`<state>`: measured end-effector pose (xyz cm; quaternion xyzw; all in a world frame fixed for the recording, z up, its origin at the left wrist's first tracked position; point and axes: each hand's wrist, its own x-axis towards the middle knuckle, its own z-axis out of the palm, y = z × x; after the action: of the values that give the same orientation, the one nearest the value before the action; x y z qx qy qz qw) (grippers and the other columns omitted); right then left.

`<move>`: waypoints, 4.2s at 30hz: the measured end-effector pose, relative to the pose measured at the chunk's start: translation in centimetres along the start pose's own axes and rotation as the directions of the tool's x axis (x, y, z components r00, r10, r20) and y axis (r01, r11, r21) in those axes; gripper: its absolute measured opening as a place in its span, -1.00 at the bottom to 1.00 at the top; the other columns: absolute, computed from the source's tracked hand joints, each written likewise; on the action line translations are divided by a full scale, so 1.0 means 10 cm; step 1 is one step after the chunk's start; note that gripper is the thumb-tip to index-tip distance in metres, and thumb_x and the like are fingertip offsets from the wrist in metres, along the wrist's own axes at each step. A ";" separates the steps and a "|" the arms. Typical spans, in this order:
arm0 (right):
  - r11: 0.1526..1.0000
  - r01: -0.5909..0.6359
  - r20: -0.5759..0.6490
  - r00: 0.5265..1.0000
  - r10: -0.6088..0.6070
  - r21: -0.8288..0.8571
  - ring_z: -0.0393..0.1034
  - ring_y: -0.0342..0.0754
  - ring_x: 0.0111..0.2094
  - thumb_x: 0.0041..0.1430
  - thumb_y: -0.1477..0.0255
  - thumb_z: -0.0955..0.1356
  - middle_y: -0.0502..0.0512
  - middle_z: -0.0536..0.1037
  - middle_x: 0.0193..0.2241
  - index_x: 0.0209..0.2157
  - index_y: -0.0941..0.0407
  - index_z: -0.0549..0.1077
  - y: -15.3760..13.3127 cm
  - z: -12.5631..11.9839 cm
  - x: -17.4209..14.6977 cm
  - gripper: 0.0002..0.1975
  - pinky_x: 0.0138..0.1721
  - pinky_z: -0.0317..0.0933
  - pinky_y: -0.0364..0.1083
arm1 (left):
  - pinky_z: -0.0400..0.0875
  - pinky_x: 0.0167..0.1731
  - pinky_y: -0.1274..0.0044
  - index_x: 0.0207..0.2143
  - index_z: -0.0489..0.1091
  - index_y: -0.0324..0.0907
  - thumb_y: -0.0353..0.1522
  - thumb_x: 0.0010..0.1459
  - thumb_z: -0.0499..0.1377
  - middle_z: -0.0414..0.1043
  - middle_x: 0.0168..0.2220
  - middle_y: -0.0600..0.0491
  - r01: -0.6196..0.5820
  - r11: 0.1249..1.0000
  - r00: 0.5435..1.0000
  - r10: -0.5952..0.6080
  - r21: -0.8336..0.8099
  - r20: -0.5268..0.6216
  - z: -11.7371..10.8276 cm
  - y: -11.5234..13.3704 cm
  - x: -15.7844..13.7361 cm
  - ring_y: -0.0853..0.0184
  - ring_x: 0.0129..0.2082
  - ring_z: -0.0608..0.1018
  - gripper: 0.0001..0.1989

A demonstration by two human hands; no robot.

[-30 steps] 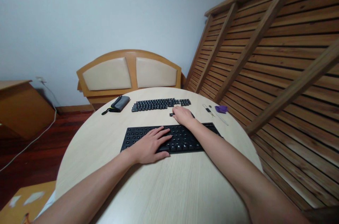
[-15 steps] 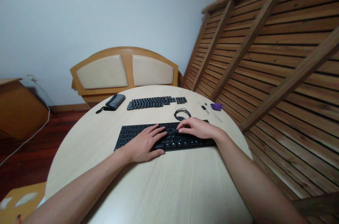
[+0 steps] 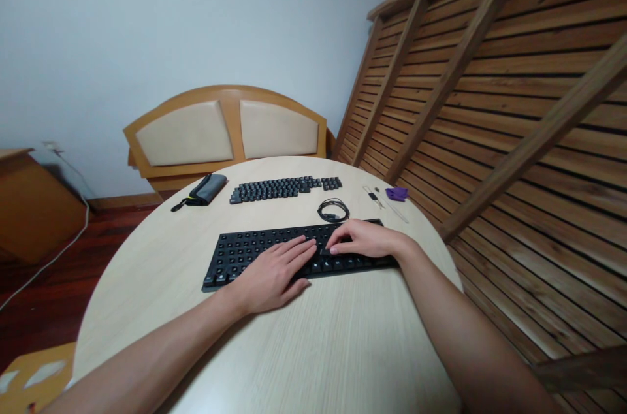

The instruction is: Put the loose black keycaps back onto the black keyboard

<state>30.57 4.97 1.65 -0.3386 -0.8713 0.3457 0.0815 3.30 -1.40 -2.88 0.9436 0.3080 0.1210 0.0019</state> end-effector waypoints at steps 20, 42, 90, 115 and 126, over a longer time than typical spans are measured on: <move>0.999 -0.005 -0.027 1.000 0.004 -0.038 0.52 -0.02 -0.27 0.23 0.23 0.38 0.07 0.67 -0.24 -0.15 0.09 0.63 -0.05 0.04 0.01 -0.72 -0.24 0.28 -0.12 | 0.14 0.27 0.25 0.39 0.00 -0.07 -0.24 0.46 -0.11 0.11 0.37 0.03 -0.038 0.999 0.998 0.037 0.008 0.051 0.00 0.00 0.01 0.17 0.39 0.10 -0.50; 0.998 -0.001 -0.042 0.999 -0.001 -0.062 0.53 -0.01 -0.24 0.24 0.27 0.37 0.09 0.67 -0.22 -0.16 0.11 0.62 -0.01 0.05 0.04 -0.74 -0.22 0.29 -0.12 | 0.14 0.28 0.28 0.38 0.03 -0.12 -0.25 0.45 -0.08 0.12 0.37 0.03 -0.030 0.999 0.997 0.028 0.033 0.073 -0.02 0.01 0.02 0.15 0.37 0.15 -0.50; 0.998 -0.046 -0.023 0.999 0.045 -0.050 0.48 -0.05 -0.35 0.11 0.36 0.46 0.11 0.63 -0.34 -0.23 0.18 0.62 -0.07 0.09 0.07 -0.78 -0.34 0.28 -0.13 | 0.15 0.26 0.26 0.38 0.04 -0.07 -0.26 0.45 -0.08 0.14 0.36 0.04 -0.065 0.997 0.997 0.063 0.051 0.035 0.02 0.00 0.01 0.17 0.37 0.15 -0.51; 0.995 -0.100 0.017 0.995 0.100 0.025 0.53 -0.01 -0.32 0.01 0.35 0.47 0.08 0.69 -0.32 -0.25 0.13 0.68 -0.01 0.08 0.13 -0.76 -0.29 0.28 -0.12 | 0.18 0.25 0.22 0.32 0.17 -0.06 -0.18 0.43 -0.05 0.17 0.35 -0.03 -0.041 0.999 0.999 0.040 0.025 0.018 0.02 0.01 0.02 0.12 0.34 0.21 -0.53; 0.991 -0.130 -0.002 0.991 0.130 0.042 0.53 0.02 -0.29 0.02 0.34 0.48 0.09 0.68 -0.30 -0.24 0.12 0.67 0.06 0.04 0.06 -0.75 -0.26 0.31 -0.09 | 0.32 0.19 0.35 0.14 0.40 -0.16 -0.16 0.44 -0.12 0.40 0.19 -0.01 0.305 0.951 0.936 -0.310 -0.055 -0.168 -0.25 -0.42 -0.05 0.21 0.17 0.44 -0.54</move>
<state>30.27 5.49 0.90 -0.3937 -0.8399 0.3674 0.0678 -0.09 1.60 -0.92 0.8696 0.4488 0.2056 0.0069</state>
